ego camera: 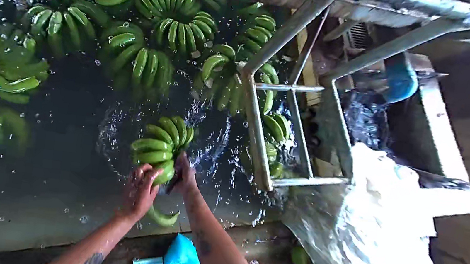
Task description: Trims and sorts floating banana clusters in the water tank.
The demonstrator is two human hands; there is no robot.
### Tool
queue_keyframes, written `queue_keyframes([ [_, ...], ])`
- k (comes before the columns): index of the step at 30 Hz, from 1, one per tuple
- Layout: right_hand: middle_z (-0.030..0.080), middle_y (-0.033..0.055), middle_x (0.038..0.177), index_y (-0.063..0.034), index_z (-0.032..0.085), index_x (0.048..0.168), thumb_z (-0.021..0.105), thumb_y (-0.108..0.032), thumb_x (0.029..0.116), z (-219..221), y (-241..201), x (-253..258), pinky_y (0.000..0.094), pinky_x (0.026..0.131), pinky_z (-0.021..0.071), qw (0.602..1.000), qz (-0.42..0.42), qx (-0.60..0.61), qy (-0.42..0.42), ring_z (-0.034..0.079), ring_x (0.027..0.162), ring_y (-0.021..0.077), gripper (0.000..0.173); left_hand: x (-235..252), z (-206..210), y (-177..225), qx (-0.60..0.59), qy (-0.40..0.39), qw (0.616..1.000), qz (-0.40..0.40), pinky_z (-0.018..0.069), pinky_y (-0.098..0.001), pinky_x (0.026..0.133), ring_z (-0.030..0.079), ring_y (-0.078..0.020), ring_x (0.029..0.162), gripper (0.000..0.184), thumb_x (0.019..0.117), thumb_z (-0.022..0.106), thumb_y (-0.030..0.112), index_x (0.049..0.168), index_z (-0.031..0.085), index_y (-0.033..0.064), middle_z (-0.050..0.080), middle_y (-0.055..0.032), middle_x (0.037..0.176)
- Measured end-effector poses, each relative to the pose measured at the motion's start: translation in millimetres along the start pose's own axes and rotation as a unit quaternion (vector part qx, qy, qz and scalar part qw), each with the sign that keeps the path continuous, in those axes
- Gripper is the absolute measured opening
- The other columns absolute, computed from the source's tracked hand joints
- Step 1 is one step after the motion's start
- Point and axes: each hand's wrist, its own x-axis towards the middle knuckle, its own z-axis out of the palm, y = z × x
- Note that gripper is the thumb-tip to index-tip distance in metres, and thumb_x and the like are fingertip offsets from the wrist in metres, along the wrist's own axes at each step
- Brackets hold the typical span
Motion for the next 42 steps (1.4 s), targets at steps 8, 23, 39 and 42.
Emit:
queue_keyframes([
  [8, 0.07, 0.0173, 0.103, 0.0019, 0.053, 0.133, 0.063, -0.011, 0.0996, -13.8, 14.6, -33.8, 0.044, 0.08, 0.0607, 0.998, 0.026, -0.06, -0.013, 0.07, 0.089, 0.0236, 0.037, -79.1, -27.2, -2.3, -0.151, -0.003, 0.988, -0.033, 0.0524, -0.0352, 0.101, 0.063, -0.0247, 0.115, 0.048, 0.0901, 0.071, 0.018, 0.127, 0.057, -0.0089, 0.059, -0.0268, 0.127],
  [23, 0.063, 0.024, 0.125, -0.0033, 0.064, 0.136, 0.081, -0.009, 0.083, 56.9, 21.1, -81.6, 0.0489, 0.095, 0.0554, 0.803, -0.176, -0.557, -0.118, 0.066, 0.109, 0.0344, 0.055, 47.9, -82.0, -34.0, -0.206, -0.037, 0.918, -0.338, 0.0354, -0.0564, 0.115, 0.042, -0.0368, 0.142, 0.066, 0.1076, 0.045, 0.043, 0.161, 0.026, 0.0085, 0.042, -0.0239, 0.155],
  [39, 0.067, 0.0115, 0.134, -0.0194, 0.065, 0.14, 0.06, -0.013, 0.1017, 20.5, -3.0, -67.1, 0.0583, 0.1, 0.0522, 0.68, -0.153, -0.703, -0.145, 0.066, 0.119, 0.0341, 0.039, 68.1, -59.7, -68.6, -0.116, -0.169, 0.958, -0.199, 0.0367, -0.0552, 0.118, 0.045, -0.0347, 0.144, 0.052, 0.0825, 0.084, 0.013, 0.132, 0.068, 0.0087, 0.052, -0.0215, 0.15],
  [42, 0.068, 0.012, 0.133, -0.0188, 0.066, 0.138, 0.059, -0.012, 0.1018, 24.9, 1.6, -72.2, 0.0576, 0.098, 0.0532, 0.672, -0.165, -0.71, -0.129, 0.067, 0.117, 0.0345, 0.038, 71.6, -61.6, -66.3, -0.104, -0.183, 0.957, -0.201, 0.0364, -0.0551, 0.117, 0.045, -0.0342, 0.143, 0.052, 0.0831, 0.084, 0.015, 0.132, 0.068, 0.0105, 0.053, -0.0203, 0.149],
])
